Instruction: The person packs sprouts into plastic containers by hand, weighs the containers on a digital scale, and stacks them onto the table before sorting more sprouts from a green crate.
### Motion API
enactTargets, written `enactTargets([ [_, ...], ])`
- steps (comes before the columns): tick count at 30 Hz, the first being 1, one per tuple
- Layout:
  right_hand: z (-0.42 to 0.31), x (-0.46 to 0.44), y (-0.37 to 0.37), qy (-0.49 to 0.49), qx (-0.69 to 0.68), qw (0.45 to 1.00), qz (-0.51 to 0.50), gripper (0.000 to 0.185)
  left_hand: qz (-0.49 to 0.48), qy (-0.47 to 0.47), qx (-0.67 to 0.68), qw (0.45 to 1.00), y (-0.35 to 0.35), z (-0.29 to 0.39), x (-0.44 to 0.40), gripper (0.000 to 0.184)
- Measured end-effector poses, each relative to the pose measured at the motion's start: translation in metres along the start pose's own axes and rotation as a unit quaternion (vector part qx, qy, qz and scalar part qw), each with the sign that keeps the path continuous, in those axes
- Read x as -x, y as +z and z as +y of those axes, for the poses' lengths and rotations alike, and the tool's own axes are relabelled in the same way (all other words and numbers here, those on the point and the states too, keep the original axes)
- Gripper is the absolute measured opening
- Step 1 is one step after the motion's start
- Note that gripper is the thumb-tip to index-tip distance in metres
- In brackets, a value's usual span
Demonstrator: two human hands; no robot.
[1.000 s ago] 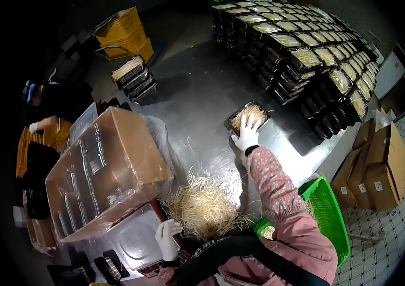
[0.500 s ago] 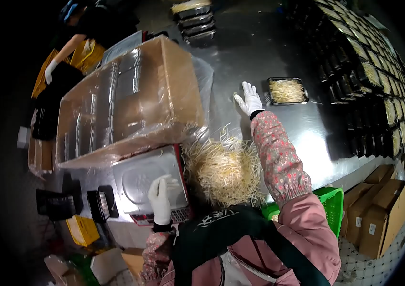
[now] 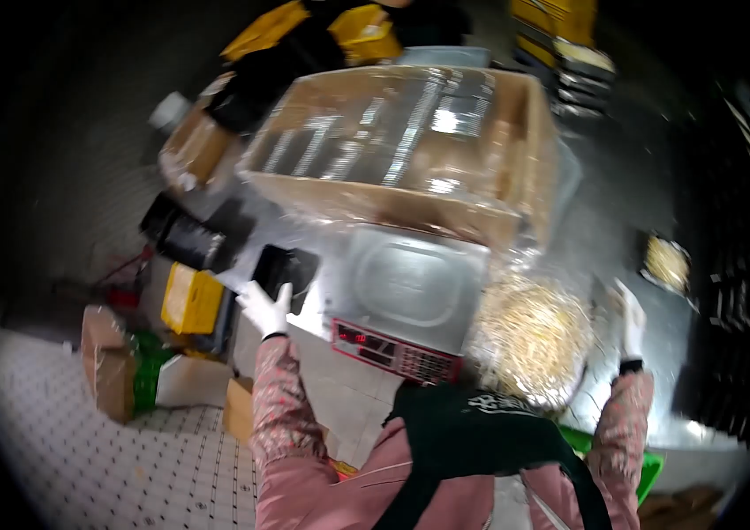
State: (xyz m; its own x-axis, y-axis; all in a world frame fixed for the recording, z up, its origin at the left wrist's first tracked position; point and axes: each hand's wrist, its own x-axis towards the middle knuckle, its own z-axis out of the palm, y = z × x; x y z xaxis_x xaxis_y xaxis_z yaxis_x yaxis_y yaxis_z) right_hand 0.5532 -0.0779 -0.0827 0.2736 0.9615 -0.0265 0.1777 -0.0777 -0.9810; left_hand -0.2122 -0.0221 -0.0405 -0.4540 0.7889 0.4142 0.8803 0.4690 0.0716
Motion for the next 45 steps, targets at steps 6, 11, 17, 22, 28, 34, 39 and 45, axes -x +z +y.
enactTargets([
  [6, 0.048, 0.067, -0.011, 0.073, -0.021, 0.996, 0.054, 0.037, -0.257, -0.038, -0.033, 0.965, 0.070, -0.042, -0.014, 0.046],
  [11, 0.035, 0.108, 0.030, 0.024, 0.081, 0.996, -0.022, 0.031, -0.126, 0.021, 0.002, 0.992, 0.091, -0.050, -0.010, 0.028],
  [17, 0.026, 0.136, 0.086, -0.018, 0.160, 0.987, 0.025, 0.028, -0.045, 0.015, 0.132, 0.990, 0.068, -0.061, -0.019, 0.028],
  [22, -0.021, 0.158, 0.165, -0.091, 0.258, 0.959, 0.079, 0.027, -0.161, -0.099, 0.256, 0.948, 0.075, -0.071, -0.040, 0.048],
  [28, -0.041, 0.193, 0.217, -0.100, 0.262, 0.952, 0.119, 0.027, -0.160, 0.057, 0.338, 0.926, 0.130, -0.089, -0.067, 0.027],
  [34, -0.046, 0.260, 0.206, 0.000, 0.419, 0.848, 0.324, 0.043, 0.084, 0.014, 0.400, 0.912, 0.052, -0.033, -0.091, 0.035],
  [39, -0.039, 0.314, 0.195, 0.195, 0.486, 0.757, 0.391, 0.076, -0.065, 0.154, 0.598, 0.784, -0.049, 0.132, -0.028, 0.033],
  [45, -0.032, 0.323, 0.195, 0.179, 0.485, 0.760, 0.394, 0.084, -0.336, 0.587, 0.528, 0.514, -0.112, 0.297, 0.132, 0.028],
])
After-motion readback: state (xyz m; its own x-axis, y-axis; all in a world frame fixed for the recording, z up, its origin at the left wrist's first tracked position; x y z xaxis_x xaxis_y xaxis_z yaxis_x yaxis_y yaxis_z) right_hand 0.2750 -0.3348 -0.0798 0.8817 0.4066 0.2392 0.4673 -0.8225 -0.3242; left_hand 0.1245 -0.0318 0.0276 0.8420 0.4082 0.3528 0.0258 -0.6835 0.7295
